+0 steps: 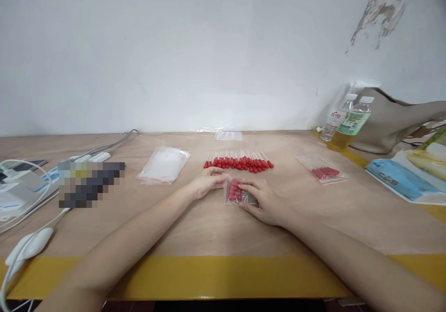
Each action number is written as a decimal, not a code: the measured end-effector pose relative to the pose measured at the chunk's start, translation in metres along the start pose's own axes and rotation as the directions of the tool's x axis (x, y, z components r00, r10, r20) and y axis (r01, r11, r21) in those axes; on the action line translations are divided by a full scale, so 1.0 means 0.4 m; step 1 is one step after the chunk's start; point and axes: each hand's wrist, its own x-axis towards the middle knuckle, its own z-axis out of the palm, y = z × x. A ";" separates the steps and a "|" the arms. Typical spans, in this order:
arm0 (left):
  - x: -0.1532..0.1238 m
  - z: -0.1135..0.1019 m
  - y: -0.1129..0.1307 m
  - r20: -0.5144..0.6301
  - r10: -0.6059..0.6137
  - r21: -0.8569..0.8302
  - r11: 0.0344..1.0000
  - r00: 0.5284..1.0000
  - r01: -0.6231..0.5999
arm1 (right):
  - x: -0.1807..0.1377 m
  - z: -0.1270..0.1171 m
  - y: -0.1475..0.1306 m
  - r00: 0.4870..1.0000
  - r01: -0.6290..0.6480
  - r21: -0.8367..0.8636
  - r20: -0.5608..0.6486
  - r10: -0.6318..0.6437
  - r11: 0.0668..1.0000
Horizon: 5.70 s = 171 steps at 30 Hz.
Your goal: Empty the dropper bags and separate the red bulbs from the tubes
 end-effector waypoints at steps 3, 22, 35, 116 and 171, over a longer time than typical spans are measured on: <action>-0.036 -0.010 -0.007 0.049 -0.123 0.013 0.992 0.991 0.123 | 0.002 0.002 0.003 0.999 -0.033 -0.002 -0.005 0.033 0.999; -0.074 -0.026 -0.013 0.144 -0.136 -0.007 0.990 0.980 0.138 | 0.103 -0.009 -0.013 0.946 0.265 -0.233 -0.126 -0.299 0.936; -0.081 -0.021 -0.010 0.232 -0.114 0.123 0.989 0.966 0.088 | 0.133 -0.001 -0.007 0.851 0.469 -0.352 -0.066 -0.522 0.810; -0.060 -0.091 -0.039 0.416 0.506 0.652 0.413 0.755 -0.636 | 0.034 -0.073 -0.001 0.958 -0.098 -0.023 0.270 0.101 0.995; -0.035 -0.035 -0.051 0.313 0.401 0.240 0.844 0.861 -0.480 | 0.011 -0.029 0.058 0.990 -0.095 0.152 0.117 0.078 0.984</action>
